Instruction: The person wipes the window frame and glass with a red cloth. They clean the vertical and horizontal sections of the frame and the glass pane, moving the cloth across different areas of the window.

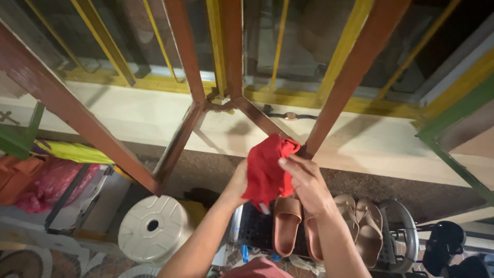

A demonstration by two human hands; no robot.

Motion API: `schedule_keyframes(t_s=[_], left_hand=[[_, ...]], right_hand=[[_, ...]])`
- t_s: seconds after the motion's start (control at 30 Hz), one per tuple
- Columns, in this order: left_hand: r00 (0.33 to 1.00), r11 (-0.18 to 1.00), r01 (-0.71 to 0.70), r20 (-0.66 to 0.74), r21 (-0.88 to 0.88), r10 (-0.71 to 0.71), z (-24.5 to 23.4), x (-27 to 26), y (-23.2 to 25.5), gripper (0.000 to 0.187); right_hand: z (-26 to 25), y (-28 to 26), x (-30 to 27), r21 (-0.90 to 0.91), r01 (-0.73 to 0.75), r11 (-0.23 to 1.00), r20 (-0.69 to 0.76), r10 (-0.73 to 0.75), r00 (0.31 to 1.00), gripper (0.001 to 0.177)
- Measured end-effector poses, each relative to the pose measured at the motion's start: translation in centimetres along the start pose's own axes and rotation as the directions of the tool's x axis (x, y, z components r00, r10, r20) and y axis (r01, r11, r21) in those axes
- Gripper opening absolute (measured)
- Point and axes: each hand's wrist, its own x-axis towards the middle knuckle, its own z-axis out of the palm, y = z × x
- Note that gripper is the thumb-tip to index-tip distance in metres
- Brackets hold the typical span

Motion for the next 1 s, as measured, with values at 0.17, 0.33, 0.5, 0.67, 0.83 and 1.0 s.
schedule_keyframes(t_s=[0.17,0.33,0.5,0.67,0.83,1.0], left_hand=[[0.994,0.975,-0.106,0.021,0.195,0.104,-2.3,1.2,-0.3,0.035],[0.958,0.980,-0.161,-0.259,-0.113,0.127,-1.6,3.6,2.1,0.038],[0.826,0.906,-0.068,-0.485,0.418,0.286,-2.0,9.0,3.8,0.044],[0.796,0.510,-0.264,-0.114,0.819,0.595,-2.0,11.5,0.8,0.056],[0.731,-0.037,-0.237,0.203,0.971,0.651,-1.8,8.4,-1.1,0.055],[0.812,-0.004,-0.243,0.206,0.970,0.546,1.1,6.0,-2.0,0.043]], right_hand=[[-0.9,-0.4,-1.1,-0.331,0.285,0.900,0.235,-0.213,0.948,0.033],[-4.1,-2.9,-2.5,-0.662,-0.053,0.748,-0.043,0.032,0.999,0.044],[-5.4,-4.1,-2.5,-0.746,0.026,0.665,-0.176,-0.235,0.956,0.028],[-4.7,-3.3,-1.9,-0.679,0.110,0.726,-0.153,-0.286,0.946,0.026],[-4.5,-2.8,-1.2,-0.682,0.153,0.715,-0.119,-0.314,0.942,0.025],[-3.8,-2.6,-0.9,-0.718,0.169,0.675,-0.116,-0.356,0.927,0.025]])
